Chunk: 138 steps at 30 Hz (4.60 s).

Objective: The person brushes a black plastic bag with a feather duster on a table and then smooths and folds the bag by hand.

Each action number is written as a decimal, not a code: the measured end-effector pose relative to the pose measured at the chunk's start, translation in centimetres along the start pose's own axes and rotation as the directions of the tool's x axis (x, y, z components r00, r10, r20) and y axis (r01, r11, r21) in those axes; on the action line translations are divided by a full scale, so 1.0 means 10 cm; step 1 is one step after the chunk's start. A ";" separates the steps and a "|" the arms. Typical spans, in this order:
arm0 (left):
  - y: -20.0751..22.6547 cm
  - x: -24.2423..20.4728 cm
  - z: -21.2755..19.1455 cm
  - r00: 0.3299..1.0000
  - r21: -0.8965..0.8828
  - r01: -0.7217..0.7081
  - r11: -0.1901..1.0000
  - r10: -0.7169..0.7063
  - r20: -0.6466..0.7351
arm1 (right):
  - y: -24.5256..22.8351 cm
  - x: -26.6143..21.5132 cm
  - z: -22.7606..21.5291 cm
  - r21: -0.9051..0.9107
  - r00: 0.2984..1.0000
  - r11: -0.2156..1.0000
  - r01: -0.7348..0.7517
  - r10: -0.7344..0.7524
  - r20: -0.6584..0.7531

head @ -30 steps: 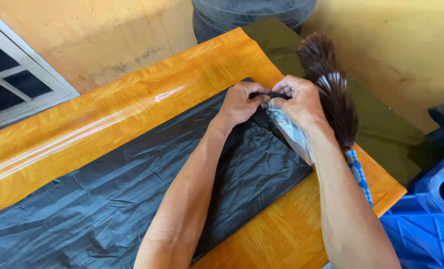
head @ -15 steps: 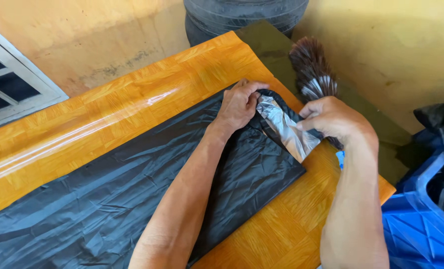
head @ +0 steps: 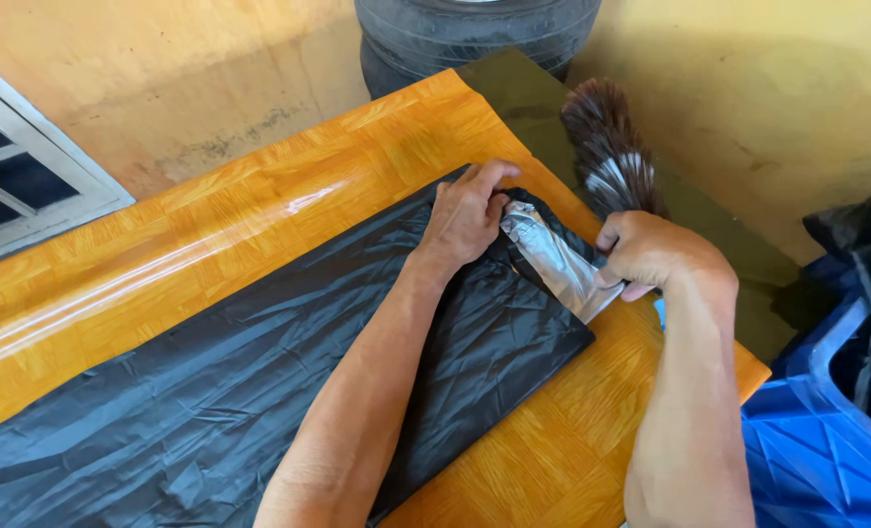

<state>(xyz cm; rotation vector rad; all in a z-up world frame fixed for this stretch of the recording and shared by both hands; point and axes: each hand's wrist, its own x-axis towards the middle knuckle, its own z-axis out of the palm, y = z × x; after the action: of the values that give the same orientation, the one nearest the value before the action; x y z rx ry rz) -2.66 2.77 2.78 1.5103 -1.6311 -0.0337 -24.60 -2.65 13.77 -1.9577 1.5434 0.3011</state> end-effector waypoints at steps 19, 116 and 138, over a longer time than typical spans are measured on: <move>-0.07 -0.04 0.09 1.000 0.185 0.007 0.983 -0.005 -0.013 | -0.39 -0.09 0.21 0.050 0.785 0.803 0.594 -0.564 -0.255; 0.92 -3.00 -2.45 0.628 0.751 0.522 0.404 -0.778 -0.017 | -1.01 -0.13 1.00 -0.458 0.830 0.726 0.513 -0.555 0.049; 1.19 -3.44 -3.13 0.523 0.541 0.768 0.342 -0.823 -0.221 | -2.62 -1.34 3.34 -0.522 0.024 -0.048 0.851 -0.991 0.130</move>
<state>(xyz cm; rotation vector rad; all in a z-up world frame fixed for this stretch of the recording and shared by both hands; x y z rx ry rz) 2.10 50.17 8.89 2.7487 -0.7684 -0.1581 2.47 31.11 3.32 -3.0627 -0.2913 -0.3195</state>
